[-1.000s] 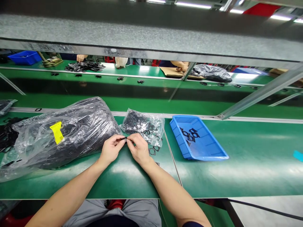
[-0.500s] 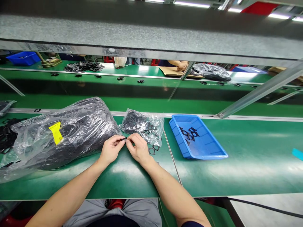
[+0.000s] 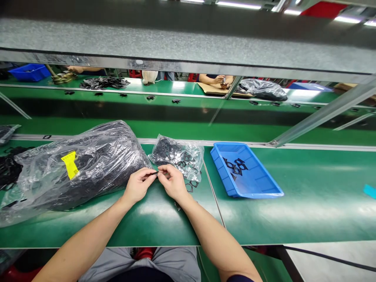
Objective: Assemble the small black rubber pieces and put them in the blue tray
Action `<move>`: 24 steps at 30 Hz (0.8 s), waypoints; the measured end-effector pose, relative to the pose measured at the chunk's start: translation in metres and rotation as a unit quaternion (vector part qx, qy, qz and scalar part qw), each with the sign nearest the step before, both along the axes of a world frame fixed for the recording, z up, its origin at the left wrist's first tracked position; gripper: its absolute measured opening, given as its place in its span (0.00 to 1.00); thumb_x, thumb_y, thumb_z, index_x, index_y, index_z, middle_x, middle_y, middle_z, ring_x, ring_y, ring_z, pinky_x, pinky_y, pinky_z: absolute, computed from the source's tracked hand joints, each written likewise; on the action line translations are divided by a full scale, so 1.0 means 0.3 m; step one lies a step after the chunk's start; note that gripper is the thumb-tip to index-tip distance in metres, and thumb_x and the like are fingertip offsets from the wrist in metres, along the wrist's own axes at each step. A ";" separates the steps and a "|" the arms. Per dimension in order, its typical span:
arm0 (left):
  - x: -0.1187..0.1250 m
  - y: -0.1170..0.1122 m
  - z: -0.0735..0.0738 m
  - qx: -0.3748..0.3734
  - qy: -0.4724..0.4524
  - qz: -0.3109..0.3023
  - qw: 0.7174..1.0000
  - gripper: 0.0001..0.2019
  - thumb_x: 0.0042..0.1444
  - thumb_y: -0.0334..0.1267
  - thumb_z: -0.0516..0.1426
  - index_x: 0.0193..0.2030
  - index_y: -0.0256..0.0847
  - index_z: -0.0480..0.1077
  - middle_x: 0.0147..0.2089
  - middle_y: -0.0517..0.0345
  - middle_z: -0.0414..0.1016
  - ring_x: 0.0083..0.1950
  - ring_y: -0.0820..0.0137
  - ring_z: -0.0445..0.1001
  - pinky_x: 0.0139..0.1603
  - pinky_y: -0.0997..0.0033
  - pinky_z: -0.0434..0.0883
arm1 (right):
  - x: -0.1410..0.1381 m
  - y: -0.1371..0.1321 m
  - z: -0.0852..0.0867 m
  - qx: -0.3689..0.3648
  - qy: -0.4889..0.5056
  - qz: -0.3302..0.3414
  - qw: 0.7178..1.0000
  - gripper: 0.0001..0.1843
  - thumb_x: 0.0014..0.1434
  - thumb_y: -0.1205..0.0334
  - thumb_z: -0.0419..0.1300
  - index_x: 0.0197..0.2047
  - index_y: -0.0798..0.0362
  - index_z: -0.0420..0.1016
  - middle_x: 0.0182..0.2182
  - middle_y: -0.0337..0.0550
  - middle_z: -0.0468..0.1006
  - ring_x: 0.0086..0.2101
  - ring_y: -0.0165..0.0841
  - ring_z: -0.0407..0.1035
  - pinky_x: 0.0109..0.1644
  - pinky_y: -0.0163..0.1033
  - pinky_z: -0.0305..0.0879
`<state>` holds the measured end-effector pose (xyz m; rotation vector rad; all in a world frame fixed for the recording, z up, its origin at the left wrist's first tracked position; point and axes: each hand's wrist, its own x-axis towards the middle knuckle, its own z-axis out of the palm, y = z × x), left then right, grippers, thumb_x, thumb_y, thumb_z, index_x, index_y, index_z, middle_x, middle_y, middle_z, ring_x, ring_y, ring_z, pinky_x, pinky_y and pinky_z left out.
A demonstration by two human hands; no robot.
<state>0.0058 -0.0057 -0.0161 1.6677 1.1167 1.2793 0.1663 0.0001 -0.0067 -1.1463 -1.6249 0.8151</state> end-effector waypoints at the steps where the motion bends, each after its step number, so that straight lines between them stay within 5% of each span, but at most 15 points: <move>1: 0.000 0.001 0.001 -0.001 0.002 -0.002 1.000 0.07 0.57 0.36 0.57 0.40 0.41 0.76 0.38 0.53 0.76 0.39 0.69 0.75 0.38 0.71 0.73 | 0.002 0.003 -0.003 -0.023 0.010 0.010 1.000 0.07 0.57 0.60 0.59 0.38 0.52 0.74 0.32 0.43 0.76 0.31 0.33 0.71 0.33 0.38 0.69; 6: 0.000 0.007 -0.001 -0.017 -0.008 -0.009 1.000 0.07 0.57 0.36 0.57 0.40 0.41 0.76 0.39 0.53 0.77 0.40 0.68 0.76 0.39 0.70 0.74 | 0.008 0.012 -0.011 -0.075 0.042 0.036 0.996 0.10 0.57 0.57 0.60 0.40 0.52 0.75 0.30 0.41 0.75 0.29 0.32 0.70 0.32 0.38 0.69; 13: 0.001 0.009 -0.004 -0.028 -0.045 0.046 0.998 0.09 0.56 0.36 0.58 0.44 0.41 0.73 0.40 0.54 0.76 0.38 0.70 0.76 0.38 0.71 0.74 | -0.005 -0.005 -0.006 0.049 -0.039 0.020 0.998 0.07 0.59 0.61 0.59 0.40 0.51 0.76 0.31 0.42 0.74 0.30 0.32 0.69 0.32 0.37 0.68; 18: -0.008 0.003 0.013 0.070 0.000 0.062 0.996 0.05 0.58 0.35 0.56 0.35 0.41 0.73 0.41 0.52 0.74 0.43 0.68 0.74 0.41 0.70 0.73 | -0.014 -0.016 -0.020 0.074 -0.054 0.012 0.996 0.08 0.61 0.61 0.57 0.43 0.50 0.76 0.33 0.44 0.74 0.33 0.34 0.70 0.34 0.39 0.71; 24: -0.007 0.001 0.018 0.059 -0.005 0.052 0.997 0.04 0.57 0.34 0.56 0.35 0.41 0.72 0.41 0.52 0.73 0.41 0.69 0.74 0.38 0.71 0.74 | -0.013 -0.016 -0.028 0.083 -0.056 0.012 0.995 0.09 0.61 0.61 0.57 0.43 0.50 0.75 0.34 0.45 0.73 0.34 0.34 0.70 0.37 0.41 0.73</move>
